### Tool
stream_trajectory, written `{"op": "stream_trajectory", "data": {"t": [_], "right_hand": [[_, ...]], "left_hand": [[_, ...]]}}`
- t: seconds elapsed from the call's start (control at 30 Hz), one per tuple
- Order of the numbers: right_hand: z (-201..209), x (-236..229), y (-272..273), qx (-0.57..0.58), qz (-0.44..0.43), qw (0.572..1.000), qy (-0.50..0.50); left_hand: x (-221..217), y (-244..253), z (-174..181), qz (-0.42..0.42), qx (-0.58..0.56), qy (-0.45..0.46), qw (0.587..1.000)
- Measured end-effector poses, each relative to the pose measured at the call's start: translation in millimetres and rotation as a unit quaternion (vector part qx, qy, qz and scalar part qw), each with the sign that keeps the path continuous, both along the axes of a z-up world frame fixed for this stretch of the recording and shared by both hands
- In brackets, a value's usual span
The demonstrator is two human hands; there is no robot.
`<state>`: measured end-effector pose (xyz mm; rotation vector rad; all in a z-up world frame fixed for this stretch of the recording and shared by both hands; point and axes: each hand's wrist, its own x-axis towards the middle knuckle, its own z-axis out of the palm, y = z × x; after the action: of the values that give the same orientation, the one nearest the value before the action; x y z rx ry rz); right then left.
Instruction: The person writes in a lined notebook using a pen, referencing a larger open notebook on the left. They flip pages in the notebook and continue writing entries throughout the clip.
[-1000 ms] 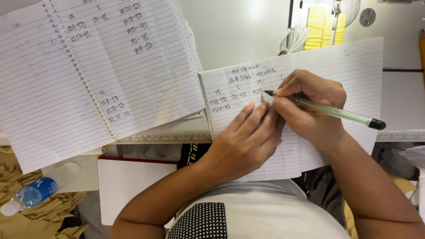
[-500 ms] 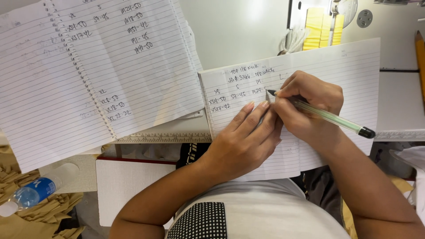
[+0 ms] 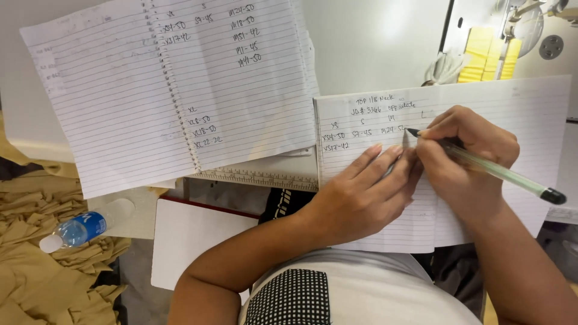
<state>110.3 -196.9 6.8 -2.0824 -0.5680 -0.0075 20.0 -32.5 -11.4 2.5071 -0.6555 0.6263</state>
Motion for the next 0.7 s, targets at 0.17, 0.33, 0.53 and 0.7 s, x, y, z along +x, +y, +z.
{"op": "stream_trajectory", "data": {"t": [0.17,0.33,0.53,0.7], "right_hand": [[2,2,-4,0.038,-0.009,0.998,0.044],[11,-1,-6,0.09,-0.001,0.99,0.106],[10,1,-5,0.03,0.069,0.996,0.038],[14,2,3,0.028,0.107,0.993,0.047]], "left_hand": [[1,1,5,0.002,0.01,-0.01,1.0],[-2,4,11,0.01,0.008,-0.005,1.0],[-10,9,12,-0.007,0.081,0.004,0.997],[-10,10,6,-0.008,0.08,-0.001,0.997]]}}
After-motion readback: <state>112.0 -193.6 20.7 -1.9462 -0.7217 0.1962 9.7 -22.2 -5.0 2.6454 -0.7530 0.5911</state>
